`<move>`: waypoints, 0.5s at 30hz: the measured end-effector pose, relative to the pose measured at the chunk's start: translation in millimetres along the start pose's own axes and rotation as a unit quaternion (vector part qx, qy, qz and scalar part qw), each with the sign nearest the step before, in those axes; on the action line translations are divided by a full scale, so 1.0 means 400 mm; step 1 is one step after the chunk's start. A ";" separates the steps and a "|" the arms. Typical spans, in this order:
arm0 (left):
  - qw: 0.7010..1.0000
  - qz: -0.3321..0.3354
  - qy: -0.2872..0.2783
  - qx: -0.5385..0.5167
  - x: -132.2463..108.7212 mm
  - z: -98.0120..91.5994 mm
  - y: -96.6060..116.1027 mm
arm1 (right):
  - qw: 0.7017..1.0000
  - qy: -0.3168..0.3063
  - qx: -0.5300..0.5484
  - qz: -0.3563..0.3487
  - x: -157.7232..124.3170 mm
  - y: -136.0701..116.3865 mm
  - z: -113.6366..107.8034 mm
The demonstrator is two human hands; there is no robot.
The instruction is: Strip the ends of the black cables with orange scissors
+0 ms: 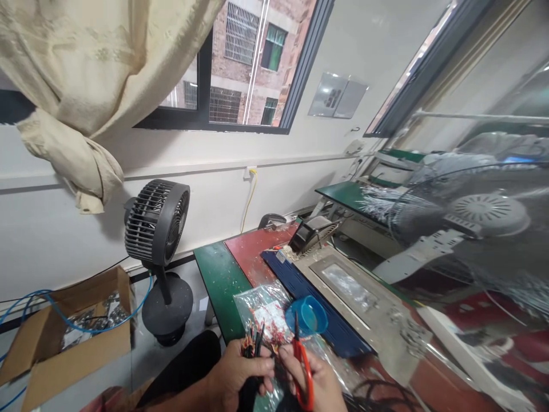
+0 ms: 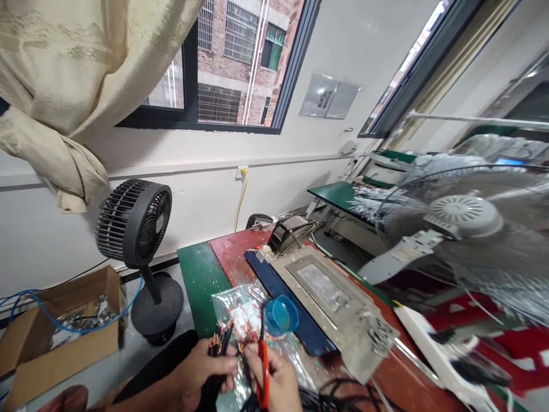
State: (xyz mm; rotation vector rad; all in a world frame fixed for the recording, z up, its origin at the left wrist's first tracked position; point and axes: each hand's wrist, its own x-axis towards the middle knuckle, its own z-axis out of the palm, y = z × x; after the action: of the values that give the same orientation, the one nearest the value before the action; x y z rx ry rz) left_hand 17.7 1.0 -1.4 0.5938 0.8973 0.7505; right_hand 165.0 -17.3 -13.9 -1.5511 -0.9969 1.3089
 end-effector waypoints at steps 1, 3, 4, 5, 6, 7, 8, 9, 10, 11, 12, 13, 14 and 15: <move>1.000 0.001 -0.007 -0.006 0.000 -0.001 0.000 | 1.000 0.002 0.001 0.002 -0.001 -0.002 0.001; 0.999 -0.001 -0.019 -0.028 0.000 -0.004 -0.001 | 1.000 0.010 0.006 0.006 -0.004 -0.005 0.003; 0.999 -0.004 -0.022 -0.039 0.000 -0.007 -0.003 | 1.000 0.014 0.011 0.010 -0.005 -0.007 0.004; 0.998 -0.008 -0.022 -0.051 -0.001 -0.010 -0.006 | 1.000 0.020 0.020 0.012 -0.006 -0.008 0.004; 0.998 -0.014 -0.019 -0.063 -0.001 -0.013 -0.008 | 0.999 0.028 0.029 0.014 -0.007 -0.009 0.003; 0.997 -0.023 -0.012 -0.077 -0.002 -0.016 -0.009 | 0.998 0.040 0.038 0.014 -0.007 -0.009 0.002; 0.995 -0.031 -0.002 -0.093 -0.004 -0.020 -0.009 | 0.998 0.053 0.043 0.013 -0.007 -0.010 0.000; 0.993 -0.039 0.009 -0.109 -0.006 -0.023 -0.007 | 0.997 0.063 0.042 0.011 -0.007 -0.011 -0.001; 0.991 -0.044 0.018 -0.125 -0.008 -0.026 -0.003 | 0.997 0.068 0.030 0.005 -0.007 -0.013 -0.002; 0.989 -0.045 0.023 -0.139 -0.011 -0.028 0.003 | 0.998 0.066 0.010 -0.006 -0.008 -0.016 -0.001; 0.987 -0.043 0.024 -0.153 -0.013 -0.030 0.011 | 0.998 0.058 -0.015 -0.025 -0.010 -0.020 0.001; 0.985 -0.040 0.022 -0.167 -0.016 -0.031 0.021 | 0.997 0.047 -0.041 -0.050 -0.013 -0.024 0.005; 0.982 -0.036 0.016 -0.183 -0.019 -0.032 0.032 | 0.994 0.037 -0.062 -0.081 -0.016 -0.029 0.011; 0.979 -0.031 0.010 -0.200 -0.022 -0.031 0.043 | 0.990 0.031 -0.077 -0.112 -0.021 -0.033 0.018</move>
State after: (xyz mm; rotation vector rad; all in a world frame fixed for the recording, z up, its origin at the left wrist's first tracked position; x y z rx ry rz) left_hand -2.2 6.3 9.1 0.2023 0.7525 0.8536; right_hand 156.0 -20.0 0.7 -1.5324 -1.2180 1.0436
